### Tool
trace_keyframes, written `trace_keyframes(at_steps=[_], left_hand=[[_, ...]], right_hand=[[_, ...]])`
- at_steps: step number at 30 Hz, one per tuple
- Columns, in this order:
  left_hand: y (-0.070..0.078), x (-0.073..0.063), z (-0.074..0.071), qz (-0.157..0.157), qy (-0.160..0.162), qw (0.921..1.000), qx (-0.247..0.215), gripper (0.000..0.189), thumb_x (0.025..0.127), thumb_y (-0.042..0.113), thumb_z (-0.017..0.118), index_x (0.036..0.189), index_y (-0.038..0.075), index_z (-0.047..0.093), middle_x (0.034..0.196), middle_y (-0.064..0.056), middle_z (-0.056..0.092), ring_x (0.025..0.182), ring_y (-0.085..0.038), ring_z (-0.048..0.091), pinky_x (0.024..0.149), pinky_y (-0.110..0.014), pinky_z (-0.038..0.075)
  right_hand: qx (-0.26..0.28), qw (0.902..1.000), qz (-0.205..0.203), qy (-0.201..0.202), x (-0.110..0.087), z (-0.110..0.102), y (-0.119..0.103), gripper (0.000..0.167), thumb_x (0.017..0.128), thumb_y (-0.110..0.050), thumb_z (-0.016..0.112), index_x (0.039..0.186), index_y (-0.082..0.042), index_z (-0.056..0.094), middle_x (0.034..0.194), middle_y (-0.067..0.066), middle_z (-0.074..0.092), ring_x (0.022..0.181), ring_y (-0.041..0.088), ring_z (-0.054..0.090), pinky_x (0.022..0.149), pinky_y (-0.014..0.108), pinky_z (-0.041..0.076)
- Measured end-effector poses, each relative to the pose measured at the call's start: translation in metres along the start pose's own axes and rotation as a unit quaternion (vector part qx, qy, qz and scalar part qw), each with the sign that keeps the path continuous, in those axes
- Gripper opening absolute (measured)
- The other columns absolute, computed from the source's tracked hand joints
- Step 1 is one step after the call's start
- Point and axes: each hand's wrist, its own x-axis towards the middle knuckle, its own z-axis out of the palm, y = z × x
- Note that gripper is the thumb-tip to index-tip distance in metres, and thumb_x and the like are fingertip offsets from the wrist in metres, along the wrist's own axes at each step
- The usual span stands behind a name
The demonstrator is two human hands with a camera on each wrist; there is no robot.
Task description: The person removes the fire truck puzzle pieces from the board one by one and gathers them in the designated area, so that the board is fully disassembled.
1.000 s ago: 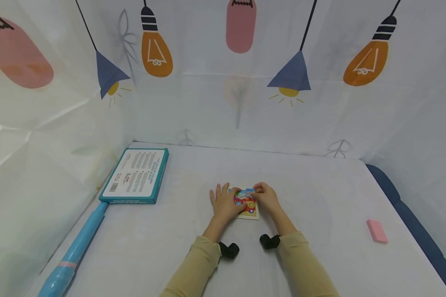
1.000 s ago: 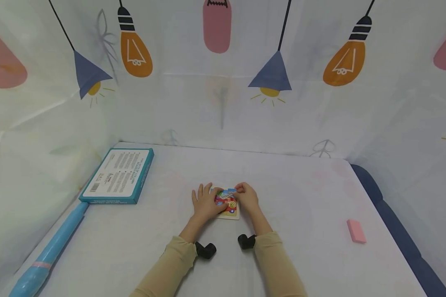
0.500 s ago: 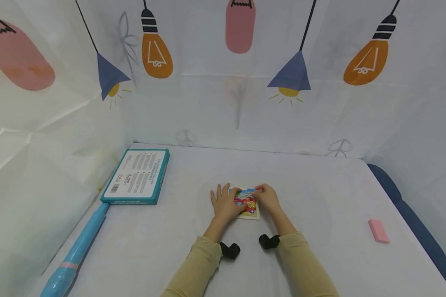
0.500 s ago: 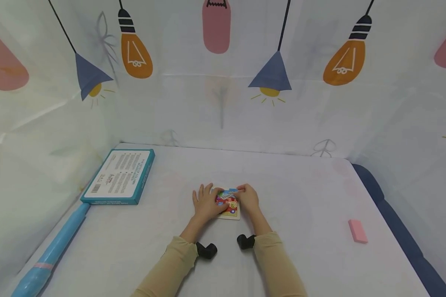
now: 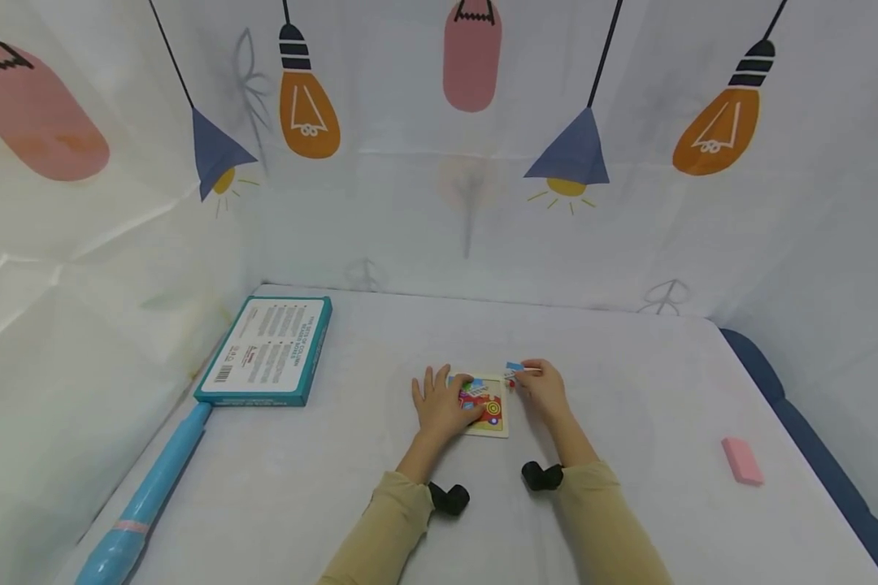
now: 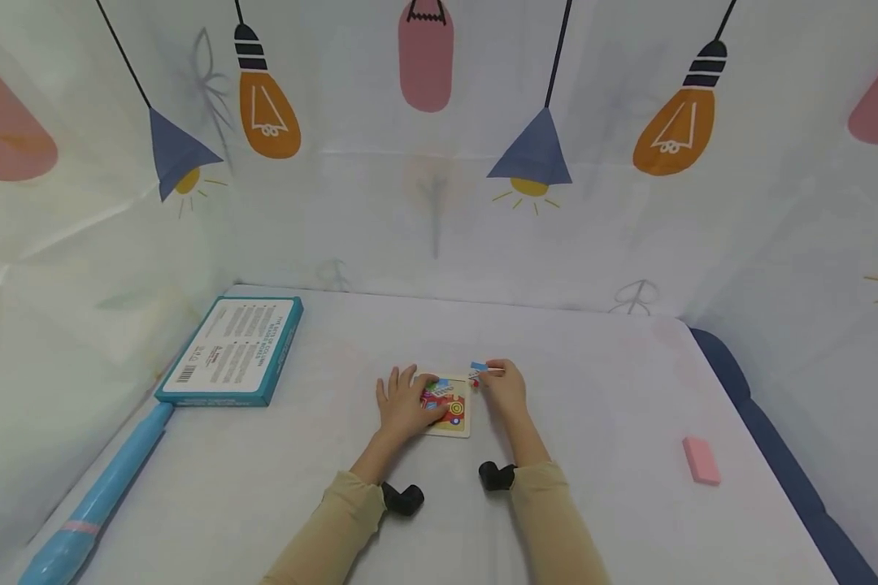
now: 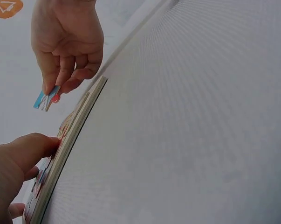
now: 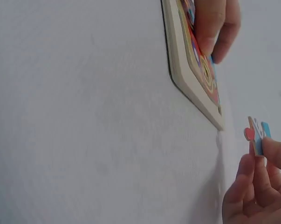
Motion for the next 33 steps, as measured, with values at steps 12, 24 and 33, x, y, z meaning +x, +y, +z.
trace_keyframes(at_steps=[12, 24, 33], left_hand=[[-0.001, -0.002, 0.002, 0.007, 0.019, 0.9998, -0.004, 0.053, 0.073, 0.05, 0.069, 0.119, 0.026, 0.058, 0.141, -0.009, 0.039, 0.136, -0.038, 0.02, 0.107, -0.06, 0.007], [-0.001, -0.003, 0.001, 0.003, 0.006, 0.9999, -0.009, 0.053, 0.074, 0.05, 0.068, 0.121, 0.026, 0.058, 0.143, -0.01, 0.037, 0.137, -0.037, 0.018, 0.107, -0.059, 0.006], [0.0, -0.004, 0.0, 0.01, 0.007, 0.9999, -0.01, 0.054, 0.074, 0.05, 0.067, 0.121, 0.026, 0.057, 0.143, -0.01, 0.037, 0.136, -0.038, 0.019, 0.106, -0.06, 0.007]], right_hand=[[0.058, 0.9983, 0.0, -0.003, -0.002, -0.03, 0.011, 0.033, 0.09, -0.007, 0.055, 0.12, 0.005, 0.047, 0.101, 0.018, 0.061, 0.07, 0.005, 0.058, 0.062, 0.019, 0.048], [0.073, 0.9971, 0.009, 0.02, -0.005, -0.065, 0.027, 0.038, 0.09, -0.006, 0.055, 0.123, 0.007, 0.045, 0.087, 0.002, 0.06, 0.065, -0.001, 0.057, 0.061, 0.015, 0.047], [0.058, 0.9978, 0.006, 0.034, -0.005, -0.086, 0.037, 0.04, 0.09, -0.007, 0.054, 0.125, 0.008, 0.044, 0.085, -0.001, 0.058, 0.066, -0.003, 0.056, 0.062, 0.015, 0.048]])
